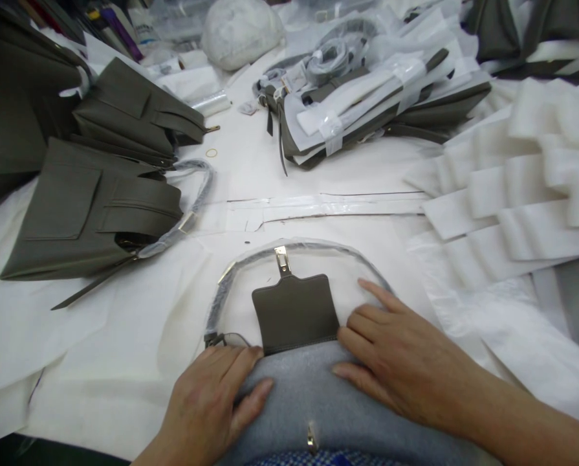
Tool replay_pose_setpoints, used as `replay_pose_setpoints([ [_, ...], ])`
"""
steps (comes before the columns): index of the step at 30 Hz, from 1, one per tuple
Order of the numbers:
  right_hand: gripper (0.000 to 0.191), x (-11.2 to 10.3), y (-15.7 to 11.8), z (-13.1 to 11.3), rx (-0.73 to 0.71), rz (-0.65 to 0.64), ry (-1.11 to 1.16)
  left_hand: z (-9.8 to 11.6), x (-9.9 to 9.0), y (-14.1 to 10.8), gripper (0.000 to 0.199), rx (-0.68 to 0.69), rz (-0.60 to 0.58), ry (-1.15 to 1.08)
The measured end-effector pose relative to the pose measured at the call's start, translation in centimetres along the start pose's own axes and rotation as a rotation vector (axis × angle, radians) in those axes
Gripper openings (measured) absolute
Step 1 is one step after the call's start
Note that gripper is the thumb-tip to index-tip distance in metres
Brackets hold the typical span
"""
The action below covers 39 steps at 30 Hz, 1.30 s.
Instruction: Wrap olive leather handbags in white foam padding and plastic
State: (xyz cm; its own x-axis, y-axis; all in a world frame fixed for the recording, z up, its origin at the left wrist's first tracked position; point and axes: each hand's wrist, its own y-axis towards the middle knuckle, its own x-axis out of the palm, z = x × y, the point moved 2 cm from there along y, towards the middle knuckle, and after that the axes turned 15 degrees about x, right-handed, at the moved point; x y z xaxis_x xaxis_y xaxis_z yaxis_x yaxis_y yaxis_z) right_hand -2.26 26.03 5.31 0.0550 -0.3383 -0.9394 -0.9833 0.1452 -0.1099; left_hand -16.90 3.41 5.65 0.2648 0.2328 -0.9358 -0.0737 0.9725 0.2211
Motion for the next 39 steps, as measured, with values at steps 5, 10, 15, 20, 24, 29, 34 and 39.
replay_pose_setpoints([
  [5, 0.030, -0.8, -0.6, 0.6, 0.054, 0.030, 0.000, 0.3, -0.8, -0.1, 0.027, 0.028, 0.018, 0.010],
  [10, 0.035, -0.9, -0.2, 0.7, 0.081, 0.118, -0.005, 0.5, -1.1, 0.1, 0.027, 0.027, -0.005, 0.011],
  [15, 0.049, 0.4, 1.3, 1.3, 0.081, 0.073, -0.035, -0.2, 0.2, 0.3, 0.039, -0.015, -0.053, 0.033],
  [20, 0.051, 0.7, 1.6, 1.0, 0.090, 0.017, -0.068, 0.1, 0.7, 0.6, 0.040, -0.062, -0.157, 0.076],
  [24, 0.047, 0.9, 1.4, 0.9, 0.085, 0.023, -0.084, 1.4, 0.2, 1.2, 0.031, -0.021, -0.103, 0.172],
  [29, 0.042, 1.7, 1.1, 1.2, 0.078, 0.058, -0.102, 3.3, 0.6, 0.6, 0.036, 0.224, 0.089, 0.144],
  [34, 0.047, 1.8, 1.1, 1.3, 0.044, 0.111, -0.145, 4.5, 1.3, -1.2, 0.055, 0.276, -0.004, 0.153],
  [39, 0.050, 1.5, 1.2, 1.0, 0.002, 0.125, -0.194, 5.4, 1.4, -2.6, 0.080, 0.211, -0.168, 0.051],
])
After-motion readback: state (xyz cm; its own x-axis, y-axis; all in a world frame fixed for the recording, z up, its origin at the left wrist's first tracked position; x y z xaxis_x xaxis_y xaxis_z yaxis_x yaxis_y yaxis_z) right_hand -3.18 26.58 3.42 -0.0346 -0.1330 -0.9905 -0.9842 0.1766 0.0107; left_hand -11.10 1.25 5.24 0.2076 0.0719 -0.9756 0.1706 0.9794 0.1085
